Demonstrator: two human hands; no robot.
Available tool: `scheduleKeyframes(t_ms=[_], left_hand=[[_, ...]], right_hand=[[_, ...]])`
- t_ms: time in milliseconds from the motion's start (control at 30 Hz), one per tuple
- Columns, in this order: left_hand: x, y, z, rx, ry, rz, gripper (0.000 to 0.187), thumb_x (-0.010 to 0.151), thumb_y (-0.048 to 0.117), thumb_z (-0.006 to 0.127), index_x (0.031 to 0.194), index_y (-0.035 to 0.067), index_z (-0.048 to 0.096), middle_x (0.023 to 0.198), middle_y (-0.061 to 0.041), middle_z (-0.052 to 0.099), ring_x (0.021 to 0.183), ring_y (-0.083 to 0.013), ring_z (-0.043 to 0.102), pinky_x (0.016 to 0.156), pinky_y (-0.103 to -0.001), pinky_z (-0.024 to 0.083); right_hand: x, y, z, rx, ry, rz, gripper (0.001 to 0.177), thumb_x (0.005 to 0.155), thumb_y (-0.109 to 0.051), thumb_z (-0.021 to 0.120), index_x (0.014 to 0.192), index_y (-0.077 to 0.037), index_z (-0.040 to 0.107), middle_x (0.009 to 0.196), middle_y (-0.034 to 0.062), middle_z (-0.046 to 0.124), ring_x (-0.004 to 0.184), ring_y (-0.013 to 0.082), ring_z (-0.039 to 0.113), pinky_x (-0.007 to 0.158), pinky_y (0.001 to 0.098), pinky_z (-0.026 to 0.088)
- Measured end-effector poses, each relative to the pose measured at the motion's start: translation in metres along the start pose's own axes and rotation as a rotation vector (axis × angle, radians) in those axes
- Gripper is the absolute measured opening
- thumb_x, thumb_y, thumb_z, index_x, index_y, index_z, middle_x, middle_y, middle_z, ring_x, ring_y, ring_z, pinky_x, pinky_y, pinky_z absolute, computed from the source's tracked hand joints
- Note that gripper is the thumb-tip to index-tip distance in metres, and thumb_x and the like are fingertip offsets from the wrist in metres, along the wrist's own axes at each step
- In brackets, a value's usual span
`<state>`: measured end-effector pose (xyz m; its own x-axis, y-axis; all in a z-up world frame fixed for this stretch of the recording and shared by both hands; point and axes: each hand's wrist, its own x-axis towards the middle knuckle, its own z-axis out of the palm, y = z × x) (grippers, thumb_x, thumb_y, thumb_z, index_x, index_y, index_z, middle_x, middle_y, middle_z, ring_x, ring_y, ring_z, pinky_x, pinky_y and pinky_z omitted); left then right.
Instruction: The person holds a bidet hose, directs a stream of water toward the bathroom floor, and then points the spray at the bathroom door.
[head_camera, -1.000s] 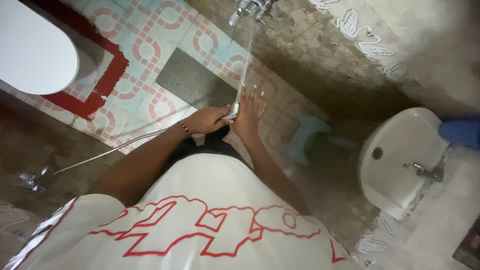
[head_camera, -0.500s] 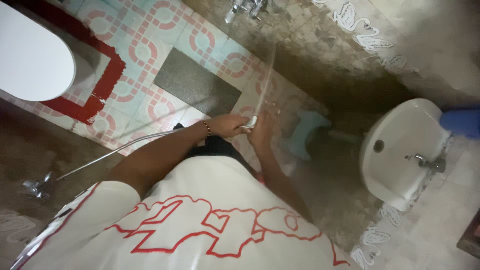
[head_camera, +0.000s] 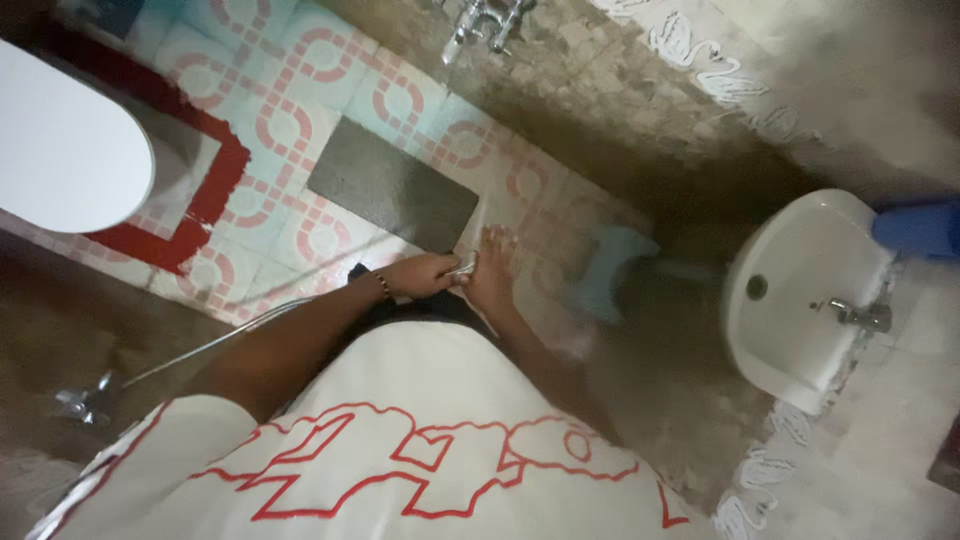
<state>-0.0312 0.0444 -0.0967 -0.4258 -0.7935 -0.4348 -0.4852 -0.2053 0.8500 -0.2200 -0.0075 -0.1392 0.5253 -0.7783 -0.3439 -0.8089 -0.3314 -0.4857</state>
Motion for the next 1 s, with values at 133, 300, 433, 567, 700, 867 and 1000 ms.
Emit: scheduleKeyframes(t_ms=[133, 300, 433, 567, 700, 867, 1000], left_hand=[[-0.016, 0.023, -0.019, -0.078, 0.075, 0.068, 0.044, 0.103, 0.046, 0.049, 0.110, 0.003, 0.057, 0.090, -0.016, 0.068, 0.082, -0.0277, 0.067, 0.077, -0.043, 0.053], [-0.004, 0.069, -0.052, 0.094, 0.151, 0.291, 0.041, 0.104, 0.045, 0.053, 0.111, 0.005, 0.058, 0.090, -0.020, 0.069, 0.084, -0.0361, 0.069, 0.077, -0.048, 0.052], [-0.019, 0.125, -0.080, 0.142, 0.205, 0.385, 0.038, 0.099, 0.044, 0.060, 0.113, 0.009, 0.059, 0.085, -0.020, 0.071, 0.079, -0.0434, 0.068, 0.069, -0.052, 0.052], [-0.039, 0.172, -0.102, 0.305, 0.245, 0.488, 0.035, 0.098, 0.043, 0.063, 0.110, 0.010, 0.059, 0.082, -0.018, 0.071, 0.077, -0.0435, 0.068, 0.064, -0.053, 0.052], [-0.065, 0.205, -0.112, 0.347, 0.252, 0.596, 0.035, 0.097, 0.042, 0.065, 0.111, 0.011, 0.058, 0.082, -0.014, 0.072, 0.073, -0.0414, 0.068, 0.060, -0.051, 0.052], [-0.099, 0.239, -0.123, 0.354, 0.302, 0.730, 0.039, 0.097, 0.044, 0.066, 0.112, 0.010, 0.057, 0.085, -0.014, 0.072, 0.071, -0.0407, 0.067, 0.058, -0.050, 0.051], [-0.112, 0.249, -0.130, 0.366, 0.282, 0.647, 0.039, 0.094, 0.044, 0.070, 0.111, 0.011, 0.060, 0.080, -0.015, 0.071, 0.070, -0.0415, 0.067, 0.057, -0.050, 0.052]], right_hand=[[-0.001, -0.009, -0.003, 0.267, 0.144, -0.018, 0.092, 0.089, -0.020, 0.068, 0.167, -0.006, 0.022, 0.172, 0.0295, 0.020, 0.157, 0.0483, 0.026, 0.128, 0.0607, 0.022], [0.004, -0.026, -0.067, 0.022, 0.424, -0.088, 0.089, 0.095, -0.033, 0.068, 0.165, -0.005, 0.020, 0.170, 0.0294, 0.015, 0.157, 0.0503, 0.012, 0.123, 0.0672, 0.012], [-0.012, -0.054, -0.130, -0.028, 0.641, -0.052, 0.073, 0.108, -0.038, 0.059, 0.166, -0.006, 0.026, 0.173, 0.0244, 0.017, 0.161, 0.0448, 0.012, 0.128, 0.0651, 0.013], [-0.009, -0.077, -0.161, -0.090, 0.901, -0.043, 0.066, 0.108, -0.044, 0.056, 0.163, -0.014, 0.034, 0.173, 0.0170, 0.022, 0.163, 0.0391, 0.017, 0.130, 0.0602, 0.019], [-0.036, -0.100, -0.192, -0.106, 1.182, -0.249, 0.062, 0.110, -0.052, 0.041, 0.162, -0.019, 0.034, 0.173, 0.0155, 0.022, 0.162, 0.0417, 0.020, 0.129, 0.0652, 0.023], [-0.057, -0.137, -0.226, -0.104, 1.224, -0.287, 0.058, 0.111, -0.053, 0.043, 0.162, -0.026, 0.035, 0.173, 0.0178, 0.020, 0.163, 0.0470, 0.018, 0.127, 0.0660, 0.025], [-0.061, -0.147, -0.246, -0.172, 1.222, -0.356, 0.056, 0.114, -0.050, 0.047, 0.162, -0.027, 0.033, 0.175, 0.0197, 0.016, 0.162, 0.0476, 0.015, 0.128, 0.0672, 0.024]])
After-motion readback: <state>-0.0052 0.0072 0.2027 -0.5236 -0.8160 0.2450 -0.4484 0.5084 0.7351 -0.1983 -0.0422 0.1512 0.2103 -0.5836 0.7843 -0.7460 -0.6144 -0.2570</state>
